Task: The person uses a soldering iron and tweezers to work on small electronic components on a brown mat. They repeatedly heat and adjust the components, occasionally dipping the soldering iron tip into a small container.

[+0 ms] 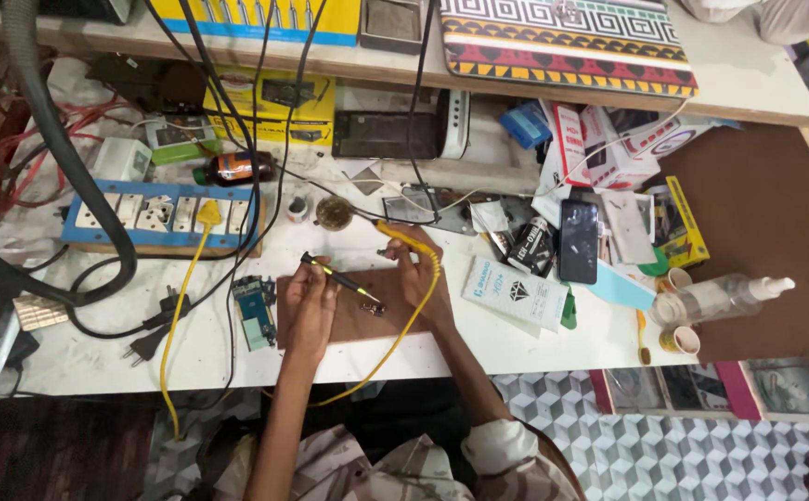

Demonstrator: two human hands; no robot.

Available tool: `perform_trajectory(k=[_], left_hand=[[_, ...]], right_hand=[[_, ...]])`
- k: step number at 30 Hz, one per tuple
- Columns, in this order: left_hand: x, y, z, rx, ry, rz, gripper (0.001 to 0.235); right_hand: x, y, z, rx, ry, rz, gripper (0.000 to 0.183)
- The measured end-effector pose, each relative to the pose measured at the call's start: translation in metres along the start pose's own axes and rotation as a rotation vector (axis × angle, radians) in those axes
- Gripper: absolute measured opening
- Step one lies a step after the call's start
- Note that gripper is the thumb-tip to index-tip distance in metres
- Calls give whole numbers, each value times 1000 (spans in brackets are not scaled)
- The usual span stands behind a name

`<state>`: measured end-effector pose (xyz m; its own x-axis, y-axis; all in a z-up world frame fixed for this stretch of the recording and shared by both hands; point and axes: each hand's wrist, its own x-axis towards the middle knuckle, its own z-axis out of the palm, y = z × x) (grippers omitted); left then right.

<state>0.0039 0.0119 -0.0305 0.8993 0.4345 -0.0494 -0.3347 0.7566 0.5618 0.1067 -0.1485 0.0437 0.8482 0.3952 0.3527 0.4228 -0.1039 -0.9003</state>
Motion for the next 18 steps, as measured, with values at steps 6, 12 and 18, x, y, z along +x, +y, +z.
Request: perform_trajectory(k=[6,12,18], left_hand=[[-2,7,3,11,61,-59,27],[-1,4,10,185,135,-12,29],[3,7,37,504,-63,254,32]], right_hand=[[-24,52,-5,459,466,-261,14],[-74,53,-44,342,724,-201,44],[-78,24,-62,551,781,-115,36]])
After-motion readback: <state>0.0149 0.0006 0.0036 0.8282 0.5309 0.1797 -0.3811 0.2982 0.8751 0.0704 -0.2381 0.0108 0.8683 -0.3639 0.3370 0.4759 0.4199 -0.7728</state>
